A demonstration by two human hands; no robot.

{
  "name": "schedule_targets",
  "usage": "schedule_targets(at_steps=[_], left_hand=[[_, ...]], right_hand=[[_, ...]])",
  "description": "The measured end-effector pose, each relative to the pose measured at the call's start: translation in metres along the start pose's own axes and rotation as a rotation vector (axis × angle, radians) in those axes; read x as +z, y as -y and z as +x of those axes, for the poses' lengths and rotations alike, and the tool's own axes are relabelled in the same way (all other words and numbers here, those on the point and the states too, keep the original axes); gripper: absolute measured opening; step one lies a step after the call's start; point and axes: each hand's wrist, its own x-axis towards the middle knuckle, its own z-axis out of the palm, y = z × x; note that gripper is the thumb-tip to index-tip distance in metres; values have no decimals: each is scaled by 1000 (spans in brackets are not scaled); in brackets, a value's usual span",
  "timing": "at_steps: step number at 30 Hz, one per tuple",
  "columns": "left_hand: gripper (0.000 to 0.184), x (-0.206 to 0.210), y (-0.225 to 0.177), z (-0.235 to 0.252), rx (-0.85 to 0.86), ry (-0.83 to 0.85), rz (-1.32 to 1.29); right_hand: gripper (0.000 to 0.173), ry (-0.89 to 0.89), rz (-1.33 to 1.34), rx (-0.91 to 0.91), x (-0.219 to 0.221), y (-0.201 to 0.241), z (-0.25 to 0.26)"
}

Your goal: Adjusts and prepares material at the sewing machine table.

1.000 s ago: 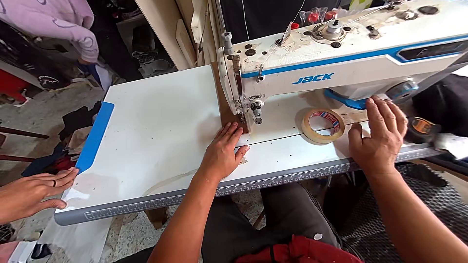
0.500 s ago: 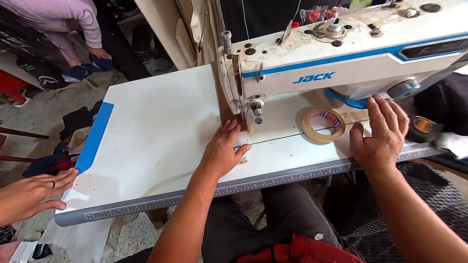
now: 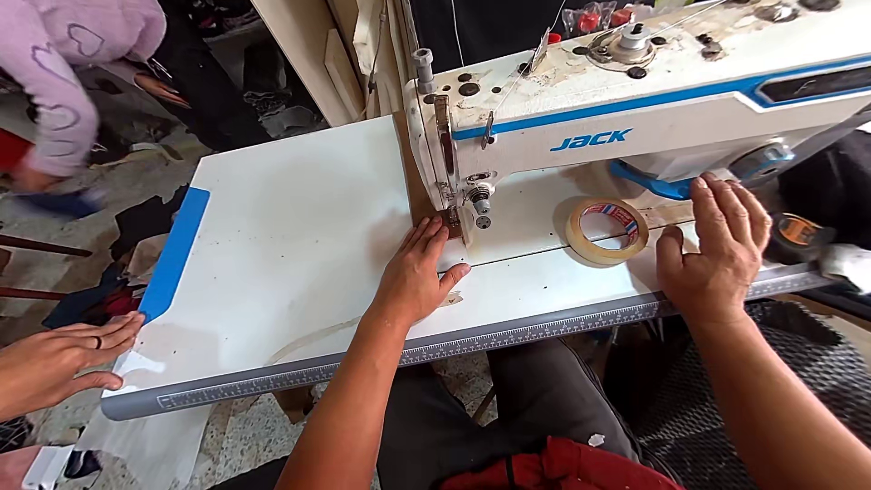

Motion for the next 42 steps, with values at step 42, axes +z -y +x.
schedule_targets(at_steps=[42], left_hand=[[84, 1, 10, 19, -31, -24, -32]], right_hand=[[38, 138, -14, 155, -6, 8, -8]])
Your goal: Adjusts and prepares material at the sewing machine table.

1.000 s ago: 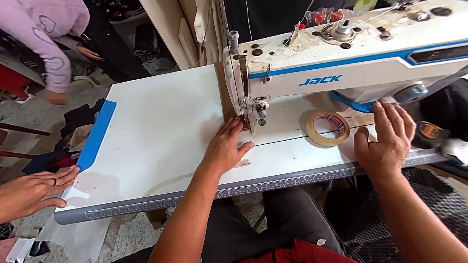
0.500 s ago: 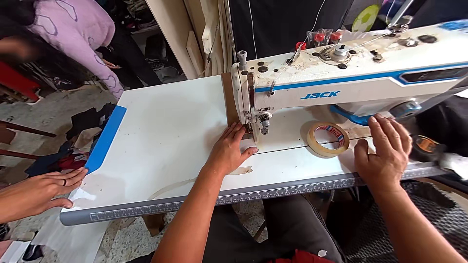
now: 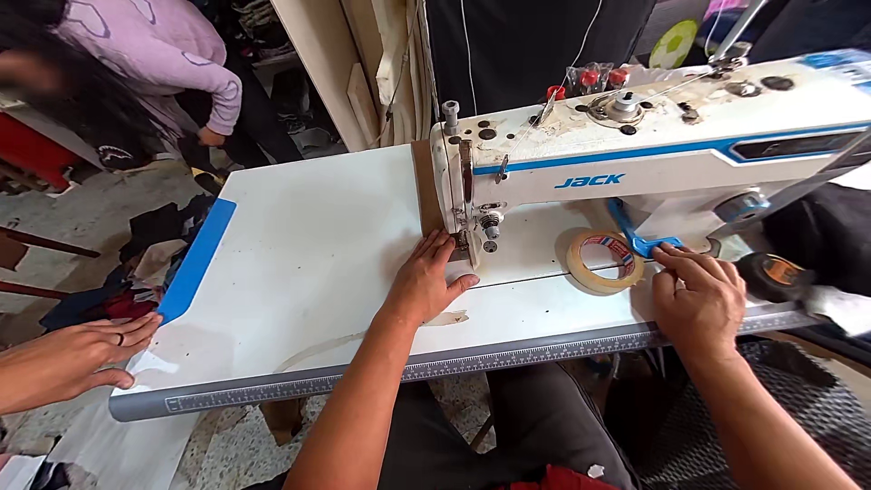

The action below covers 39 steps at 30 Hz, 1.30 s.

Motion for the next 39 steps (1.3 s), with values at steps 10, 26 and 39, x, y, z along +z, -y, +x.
schedule_targets(at_steps=[10, 26, 39], left_hand=[[78, 2, -2, -6, -5, -26, -14], [87, -2, -3, -2, -40, 37, 18], [42, 1, 7, -5, 45, -27, -41]], right_hand=[[40, -24, -1, -7, 3, -1, -2], [60, -167, 27, -95, 7, -10, -6], [51, -143, 119, -120, -3, -7, -12]])
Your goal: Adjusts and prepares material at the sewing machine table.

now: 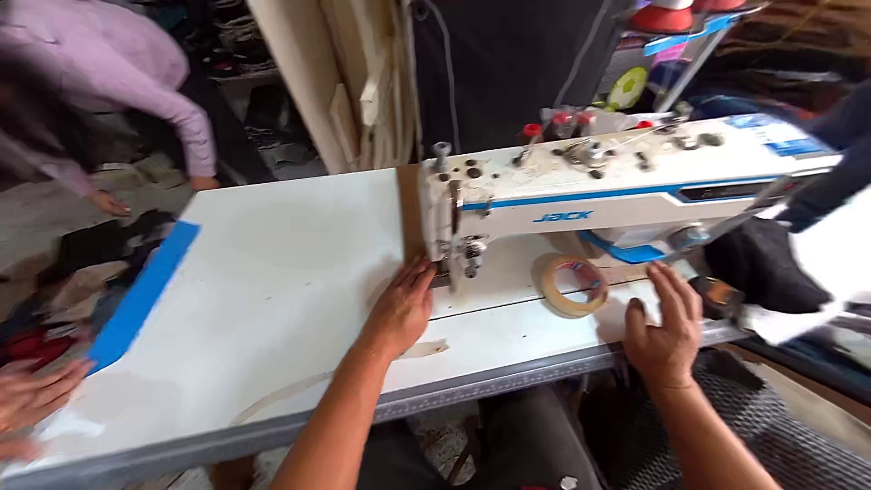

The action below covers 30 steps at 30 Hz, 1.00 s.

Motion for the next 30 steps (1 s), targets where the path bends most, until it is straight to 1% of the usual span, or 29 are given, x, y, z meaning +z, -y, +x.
schedule_targets(at_steps=[2, 5, 7, 9, 11, 13, 14, 15, 17, 18, 19, 20, 22, 24, 27, 30], left_hand=[[43, 5, -2, 3, 7, -21, -17], [45, 11, -1, 4, -16, -43, -25], [44, 5, 0, 3, -47, -28, -28], [43, 5, -1, 4, -35, -23, -26], [42, 4, -2, 4, -29, -21, -23], [43, 2, -2, 4, -45, 4, -22], [44, 2, -3, 5, -56, 10, -28], [44, 1, -3, 6, -73, 24, -31], [45, 0, -3, 5, -86, 35, -33], [44, 0, -3, 4, -81, 29, -30], [44, 0, -2, 4, -73, 26, -24], [44, -1, -2, 4, -66, 28, -17], [44, 0, -1, 5, -60, 35, -21], [44, -2, -1, 6, -65, 54, -41], [42, -6, 0, 8, -74, 79, -56], [41, -4, 7, 11, -49, 61, -48]], right_hand=[[46, -47, 25, -8, -7, 6, -1], [35, -30, 138, -22, -7, 26, 2], [27, 83, 232, -57, 6, 51, 10], [23, 240, 265, -106, 20, 76, 26], [26, 417, 280, -173, 46, 102, 50], [32, 512, 290, -294, 80, 120, 74], [34, 528, 276, -342, 94, 125, 86], [33, 511, 258, -378, 104, 129, 97], [26, 417, 216, -431, 118, 131, 109], [26, 382, 211, -446, 122, 130, 109], [28, 368, 227, -457, 122, 129, 106], [30, 412, 242, -452, 118, 128, 102], [36, 581, 246, -382, 97, 131, 82], [39, 675, 260, -311, 76, 131, 52], [39, 614, 399, -246, 61, 128, 14], [38, 562, 498, -239, 63, 121, -1]])
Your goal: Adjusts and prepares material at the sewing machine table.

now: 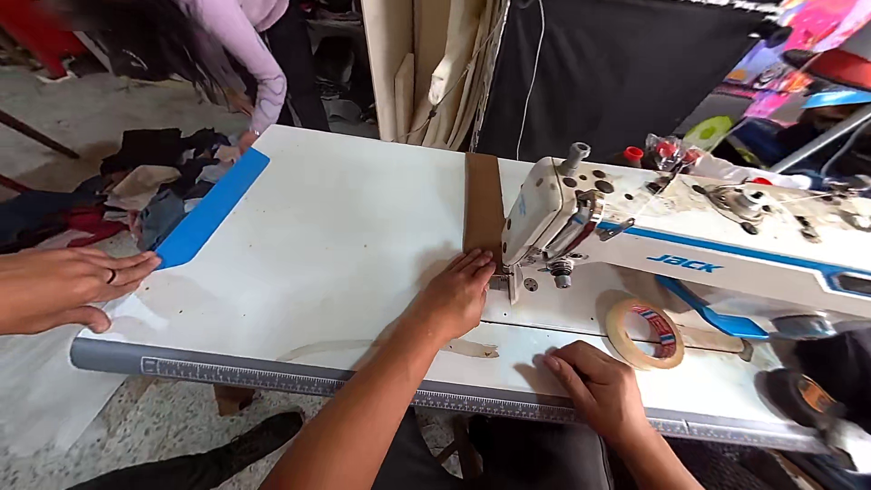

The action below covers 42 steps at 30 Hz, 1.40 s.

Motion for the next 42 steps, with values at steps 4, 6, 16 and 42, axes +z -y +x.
schedule_targets(at_steps=[4, 6, 16, 42], left_hand=[[39, 6, 23, 26, 12, -33, -30], [42, 0, 33, 50, -34, 60, -39], [36, -38, 66, 105, 228, 211, 100], [19, -87, 41, 113, 126, 239, -310]], right_hand=[[40, 16, 47, 39, 0, -1, 3], [40, 24, 58, 48, -2, -2, 4], [43, 63, 59, 79, -3, 5, 7], [41, 61, 132, 121, -6, 5, 6]])
